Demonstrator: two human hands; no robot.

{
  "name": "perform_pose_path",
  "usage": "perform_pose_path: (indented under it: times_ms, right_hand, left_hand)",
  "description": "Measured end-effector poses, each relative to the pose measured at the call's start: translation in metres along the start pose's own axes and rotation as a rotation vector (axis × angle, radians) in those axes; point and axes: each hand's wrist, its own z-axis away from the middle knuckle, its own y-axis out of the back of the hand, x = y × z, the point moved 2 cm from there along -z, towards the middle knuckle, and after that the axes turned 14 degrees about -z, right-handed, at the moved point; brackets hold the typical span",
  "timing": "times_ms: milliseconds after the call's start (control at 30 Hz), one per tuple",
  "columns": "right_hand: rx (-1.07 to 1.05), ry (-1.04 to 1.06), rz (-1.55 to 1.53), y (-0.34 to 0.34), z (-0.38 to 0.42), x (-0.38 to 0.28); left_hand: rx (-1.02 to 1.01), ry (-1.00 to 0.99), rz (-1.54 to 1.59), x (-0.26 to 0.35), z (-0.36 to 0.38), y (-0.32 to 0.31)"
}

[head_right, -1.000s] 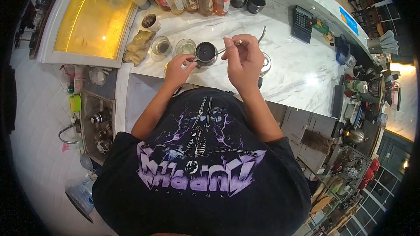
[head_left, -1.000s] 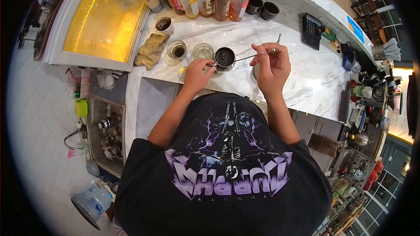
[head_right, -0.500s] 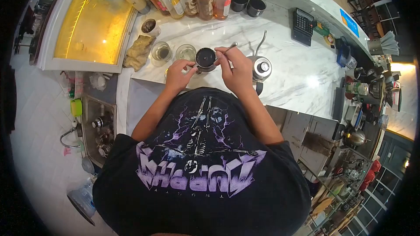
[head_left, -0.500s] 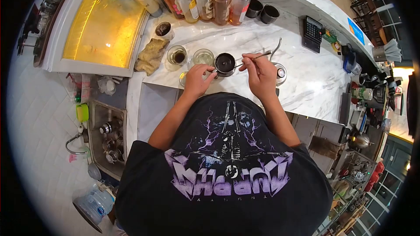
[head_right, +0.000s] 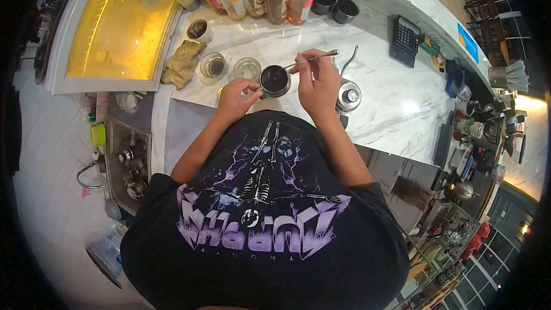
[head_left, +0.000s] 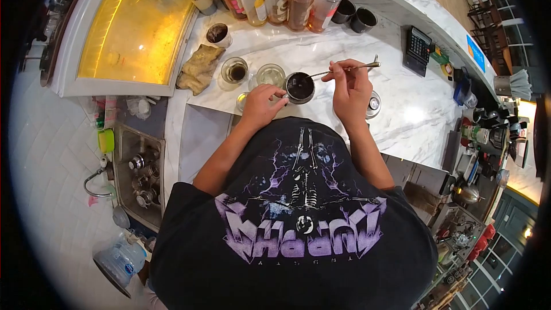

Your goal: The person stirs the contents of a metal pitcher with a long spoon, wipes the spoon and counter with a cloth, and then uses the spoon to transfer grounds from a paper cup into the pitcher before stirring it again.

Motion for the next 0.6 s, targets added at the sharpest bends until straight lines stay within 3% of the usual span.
perform_pose_path:
  times_ms: [200, 333, 400, 533, 600]
  right_hand:
    - [0.018, 0.053, 0.145, 0.02, 0.006, -0.006]
    - [-0.179, -0.025, 0.237, 0.016, 0.009, -0.021]
    - [-0.299, 0.048, 0.313, 0.009, 0.01, -0.024]
    - [-0.295, 0.085, 0.22, -0.006, 0.005, -0.018]
    - [-0.271, -0.024, 0.135, -0.011, 0.002, -0.015]
  left_hand:
    - [-0.007, 0.023, 0.024, 0.001, -0.001, 0.0]
    - [-0.003, 0.0, 0.0, -0.001, 0.0, -0.003]
    - [0.022, -0.012, 0.015, -0.002, 0.0, -0.004]
    - [0.02, -0.007, 0.012, -0.001, 0.0, -0.003]
    - [0.012, -0.02, 0.001, -0.001, 0.0, -0.002]
